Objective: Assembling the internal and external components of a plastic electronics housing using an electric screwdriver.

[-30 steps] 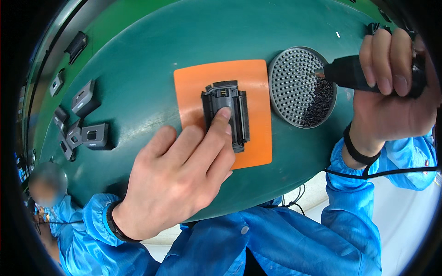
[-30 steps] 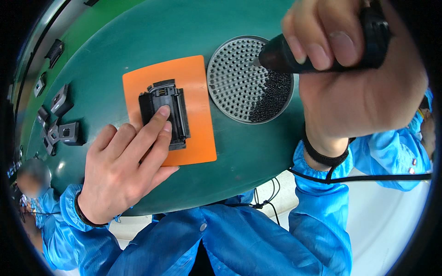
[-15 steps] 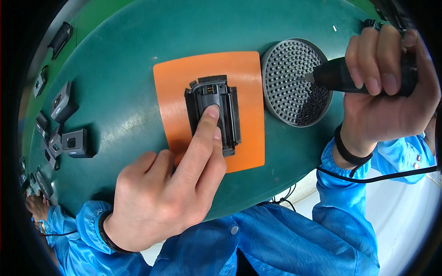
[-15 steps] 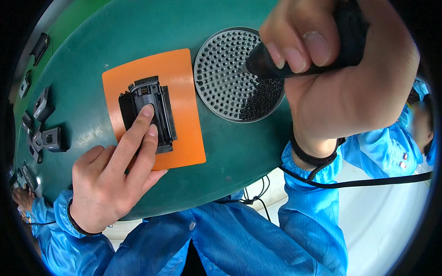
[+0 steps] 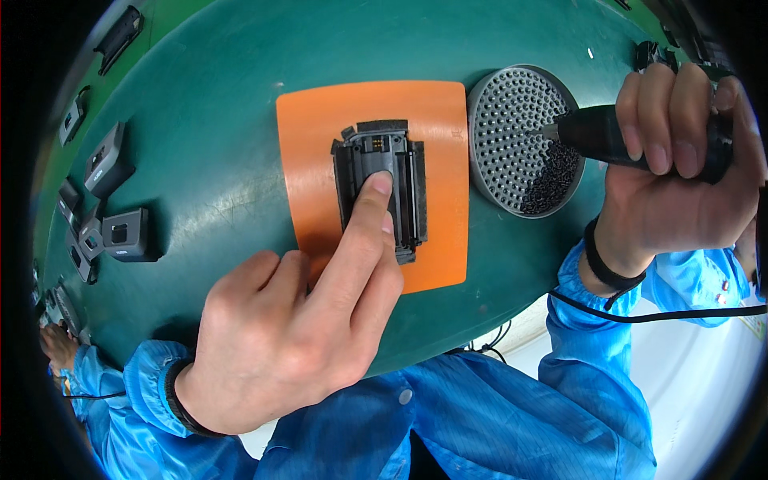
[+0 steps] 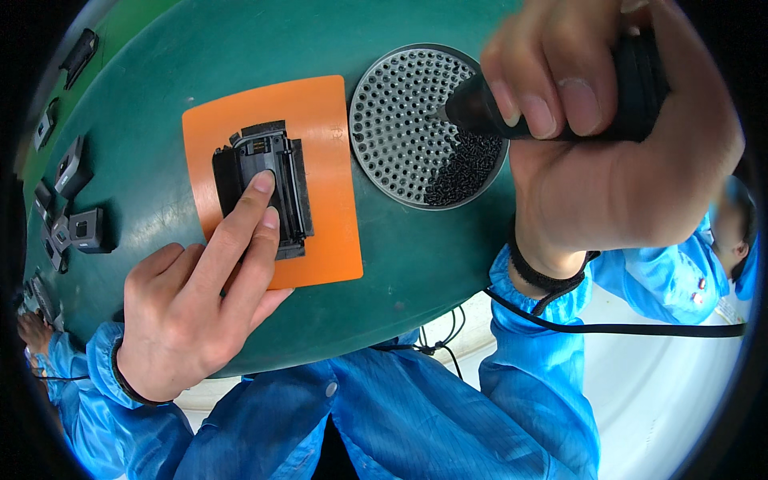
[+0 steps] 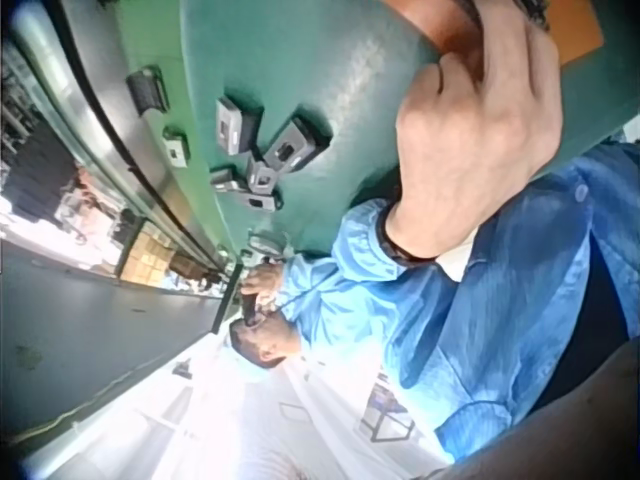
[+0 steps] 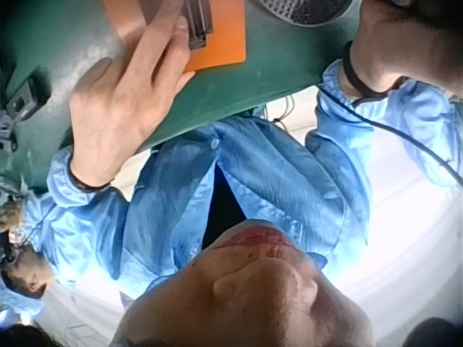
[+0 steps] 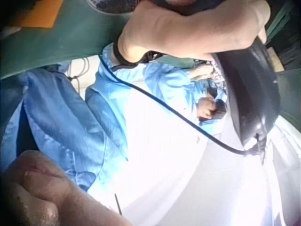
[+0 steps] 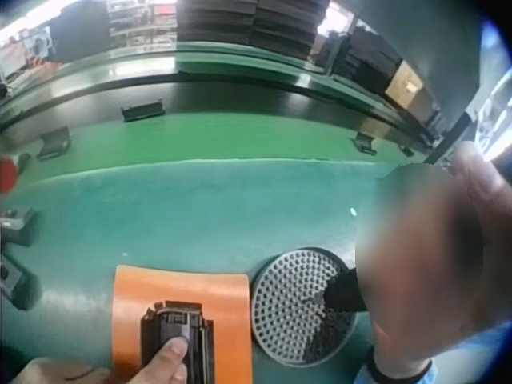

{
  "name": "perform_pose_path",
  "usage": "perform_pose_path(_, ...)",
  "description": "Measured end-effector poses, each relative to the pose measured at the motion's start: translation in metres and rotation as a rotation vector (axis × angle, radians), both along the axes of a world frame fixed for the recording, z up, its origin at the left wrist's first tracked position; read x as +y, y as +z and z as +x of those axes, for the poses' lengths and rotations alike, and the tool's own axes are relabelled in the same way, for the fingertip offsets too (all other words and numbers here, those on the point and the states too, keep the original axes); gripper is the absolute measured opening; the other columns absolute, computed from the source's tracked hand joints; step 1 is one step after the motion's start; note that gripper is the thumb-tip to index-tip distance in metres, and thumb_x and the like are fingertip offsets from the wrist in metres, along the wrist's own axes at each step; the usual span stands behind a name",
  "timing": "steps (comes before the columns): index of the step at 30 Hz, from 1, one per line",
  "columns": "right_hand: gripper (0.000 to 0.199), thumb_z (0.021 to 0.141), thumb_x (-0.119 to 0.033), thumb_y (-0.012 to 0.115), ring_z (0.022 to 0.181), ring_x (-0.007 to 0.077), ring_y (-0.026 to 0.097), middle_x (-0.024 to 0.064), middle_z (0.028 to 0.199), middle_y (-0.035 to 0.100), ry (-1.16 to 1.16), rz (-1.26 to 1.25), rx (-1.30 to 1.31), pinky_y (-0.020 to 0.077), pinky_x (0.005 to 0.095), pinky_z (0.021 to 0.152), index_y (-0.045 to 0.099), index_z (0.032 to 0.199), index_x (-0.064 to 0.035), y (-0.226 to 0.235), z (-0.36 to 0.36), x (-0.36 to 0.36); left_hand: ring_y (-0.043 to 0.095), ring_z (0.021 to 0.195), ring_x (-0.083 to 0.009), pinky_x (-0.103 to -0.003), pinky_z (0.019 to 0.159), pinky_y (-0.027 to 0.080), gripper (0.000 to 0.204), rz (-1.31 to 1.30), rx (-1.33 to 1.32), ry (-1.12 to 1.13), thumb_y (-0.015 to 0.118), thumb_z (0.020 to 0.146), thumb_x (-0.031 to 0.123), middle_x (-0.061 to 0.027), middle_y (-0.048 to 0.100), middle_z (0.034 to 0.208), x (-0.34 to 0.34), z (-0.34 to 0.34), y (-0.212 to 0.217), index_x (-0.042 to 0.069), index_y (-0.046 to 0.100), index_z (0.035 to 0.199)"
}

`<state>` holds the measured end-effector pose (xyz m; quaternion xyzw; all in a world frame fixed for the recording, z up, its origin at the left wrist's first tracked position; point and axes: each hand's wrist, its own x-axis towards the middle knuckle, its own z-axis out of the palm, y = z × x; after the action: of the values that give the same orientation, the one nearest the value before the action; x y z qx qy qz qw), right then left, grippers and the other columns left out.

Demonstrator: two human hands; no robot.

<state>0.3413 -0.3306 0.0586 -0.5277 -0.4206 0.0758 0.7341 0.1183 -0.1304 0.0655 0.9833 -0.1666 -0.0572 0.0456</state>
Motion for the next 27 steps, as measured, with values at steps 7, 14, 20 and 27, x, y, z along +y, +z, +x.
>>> perform_pose_path(7,0.021,0.103,-0.023,0.047,0.05,0.0076,0.041,-0.0023,0.058,0.043,-0.008,-0.023,0.012,0.0354,0.0245,0.048,0.053,0.089,-0.0082,-0.002,-0.005,-0.001,0.059,0.06,-0.0112,-0.023,0.052,0.046,0.054,0.005,0.004,-0.006,0.082,0.065,0.023,-0.0208,0.064,0.136,-0.001,-0.002,-0.003,-0.004,0.071,0.11)
perform_pose_path(14,0.019,0.102,-0.021,0.049,0.052,0.0065,0.042,-0.0039,0.06,0.043,-0.057,-0.056,0.051,0.0368,0.0238,0.052,0.054,0.088,-0.0089,0.002,-0.01,0.007,0.063,0.063,-0.013,-0.025,0.053,0.047,0.054,-0.067,0.02,0.019,0.083,0.065,0.022,-0.0196,0.063,0.136,0.001,-0.002,-0.004,-0.004,0.07,0.11)
perform_pose_path(20,0.028,0.104,-0.026,0.043,0.053,0.0122,0.043,-0.0033,0.065,0.046,0.211,0.031,0.14,0.0372,0.0264,0.054,0.06,0.1,-0.004,0.038,-0.001,0.0,0.057,0.055,-0.0099,-0.022,0.052,0.046,0.028,-0.016,-0.112,0.006,0.074,0.077,0.013,-0.0189,0.065,0.134,-0.003,-0.008,-0.014,-0.002,0.071,0.1)
perform_pose_path(27,0.042,0.11,-0.039,0.031,0.04,0.016,0.04,0.0076,0.058,0.047,0.256,0.077,0.104,0.0373,0.031,0.034,0.052,0.104,-0.0036,0.022,-0.029,0.041,0.051,0.051,-0.009,-0.021,0.05,0.043,0.017,-0.01,-0.167,0.029,0.068,0.078,0.007,-0.0175,0.066,0.135,-0.006,-0.01,-0.022,0.0,0.07,0.093)
